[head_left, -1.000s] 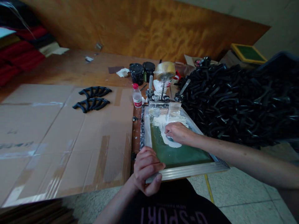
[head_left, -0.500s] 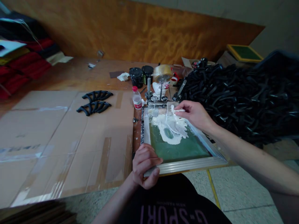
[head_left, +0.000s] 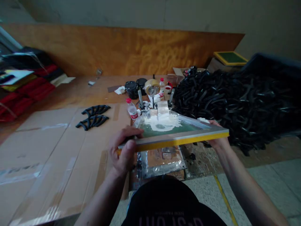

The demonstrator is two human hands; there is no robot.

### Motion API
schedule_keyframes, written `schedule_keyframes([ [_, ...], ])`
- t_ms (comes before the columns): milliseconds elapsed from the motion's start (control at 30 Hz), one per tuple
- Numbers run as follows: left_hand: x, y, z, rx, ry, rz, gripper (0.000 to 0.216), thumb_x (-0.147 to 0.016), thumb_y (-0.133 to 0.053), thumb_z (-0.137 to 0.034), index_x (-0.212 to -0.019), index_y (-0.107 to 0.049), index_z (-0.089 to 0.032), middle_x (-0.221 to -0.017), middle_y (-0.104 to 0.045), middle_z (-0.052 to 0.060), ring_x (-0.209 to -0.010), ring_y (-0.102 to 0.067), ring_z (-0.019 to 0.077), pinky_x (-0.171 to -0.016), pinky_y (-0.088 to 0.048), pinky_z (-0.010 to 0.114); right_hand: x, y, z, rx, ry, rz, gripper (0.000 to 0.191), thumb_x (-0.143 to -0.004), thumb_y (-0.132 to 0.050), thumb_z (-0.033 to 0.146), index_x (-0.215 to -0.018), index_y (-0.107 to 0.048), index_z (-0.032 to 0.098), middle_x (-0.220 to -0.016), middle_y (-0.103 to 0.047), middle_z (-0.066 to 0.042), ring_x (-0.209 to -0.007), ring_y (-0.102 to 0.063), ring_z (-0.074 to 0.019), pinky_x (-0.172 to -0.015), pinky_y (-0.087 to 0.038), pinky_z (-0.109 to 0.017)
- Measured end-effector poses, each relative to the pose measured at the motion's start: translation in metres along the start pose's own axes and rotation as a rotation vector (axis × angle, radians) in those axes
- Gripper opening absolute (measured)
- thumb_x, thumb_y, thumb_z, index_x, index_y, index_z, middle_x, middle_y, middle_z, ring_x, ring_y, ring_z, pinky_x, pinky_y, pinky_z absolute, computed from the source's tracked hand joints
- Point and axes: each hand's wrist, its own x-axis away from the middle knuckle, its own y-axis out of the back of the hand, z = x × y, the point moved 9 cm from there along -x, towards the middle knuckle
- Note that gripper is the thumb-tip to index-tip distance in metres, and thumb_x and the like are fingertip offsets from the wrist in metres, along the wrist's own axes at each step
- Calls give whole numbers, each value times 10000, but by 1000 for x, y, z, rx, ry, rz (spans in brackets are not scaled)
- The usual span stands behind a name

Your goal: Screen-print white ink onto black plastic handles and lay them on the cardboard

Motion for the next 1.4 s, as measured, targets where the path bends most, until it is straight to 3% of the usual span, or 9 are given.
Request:
schedule_keyframes([
  [233, -46, -5, 6, 62, 67, -190, 353, -929, -417, -441, -982, -654, -185, -789, -654, 24, -745, -611, 136, -721, -496, 295, 28, -38, -45, 119, -75, 225, 311, -584, -792, 421, -714, -610, 204, -625, -651, 17, -536, -591, -141, -520, -496, -271],
  [300, -37, 2, 0, 83, -34, -332, 344, -884, -502, -444, -1078, -611, -181, -878, -652, 32, -855, -611, 153, -814, -487, 322, 32, -49, -45, 191, -24, 267, 292, -620, -779, 436, -695, -627, 199, -633, -648, 8, -562, -575, -137, -550, -480, -266],
  [400, 14, 17, -11, 4, -220, -610, 316, -776, -679, -349, -1048, -596, -210, -1003, -606, 11, -970, -562, 148, -897, -443, 309, 37, -62, -43, 239, 40, 288, 267, -648, -769, 428, -722, -644, 204, -674, -656, 1, -615, -575, -145, -608, -475, -276],
  [467, 42, -1, 8, -68, -32, -468, 213, -774, -700, -257, -957, -598, -215, -904, -589, -12, -883, -557, 128, -847, -447, 282, 42, -72, -43, 224, 53, 303, 257, -642, -775, 402, -743, -643, 207, -697, -657, 2, -641, -579, -147, -633, -475, -276],
  [567, 92, -56, 66, -59, 556, -17, 213, -815, -678, -294, -985, -602, -191, -922, -621, 25, -866, -579, 144, -793, -462, 283, 56, -94, -46, 239, 54, 367, 250, -642, -767, 389, -748, -629, 209, -680, -636, 9, -637, -575, -149, -623, -472, -273],
  [667, 125, -84, 94, 78, 822, 86, 288, -809, -675, -372, -1001, -603, -169, -952, -645, 51, -843, -594, 153, -754, -470, 280, 71, -117, -51, 276, 40, 453, 258, -652, -755, 411, -723, -611, 209, -656, -620, 15, -617, -572, -150, -593, -472, -272],
  [867, 124, -65, 117, 175, 920, -68, 223, -752, -726, -353, -751, -623, -154, -704, -612, -13, -690, -547, 103, -716, -434, 228, 74, -126, -59, 161, -28, 483, 307, -573, -818, 414, -653, -611, 201, -632, -623, 23, -583, -578, -138, -555, -477, -262],
  [1067, 123, -45, 121, 468, 935, -283, 216, -779, -710, -323, -792, -539, -190, -779, -614, -34, -740, -599, 103, -733, -509, 253, 64, -119, -62, 10, -121, 467, 297, -553, -853, 351, -666, -621, 203, -591, -598, 43, -547, -569, -112, -528, -477, -238],
  [1400, 117, -46, 122, 688, 942, -299, 229, -773, -716, -305, -803, -520, -190, -858, -649, -16, -800, -623, 119, -767, -522, 269, 96, -146, -101, -305, -495, 662, 288, -647, -815, 364, -808, -628, 216, -801, -637, 32, -750, -636, -143, -706, -582, -337],
])
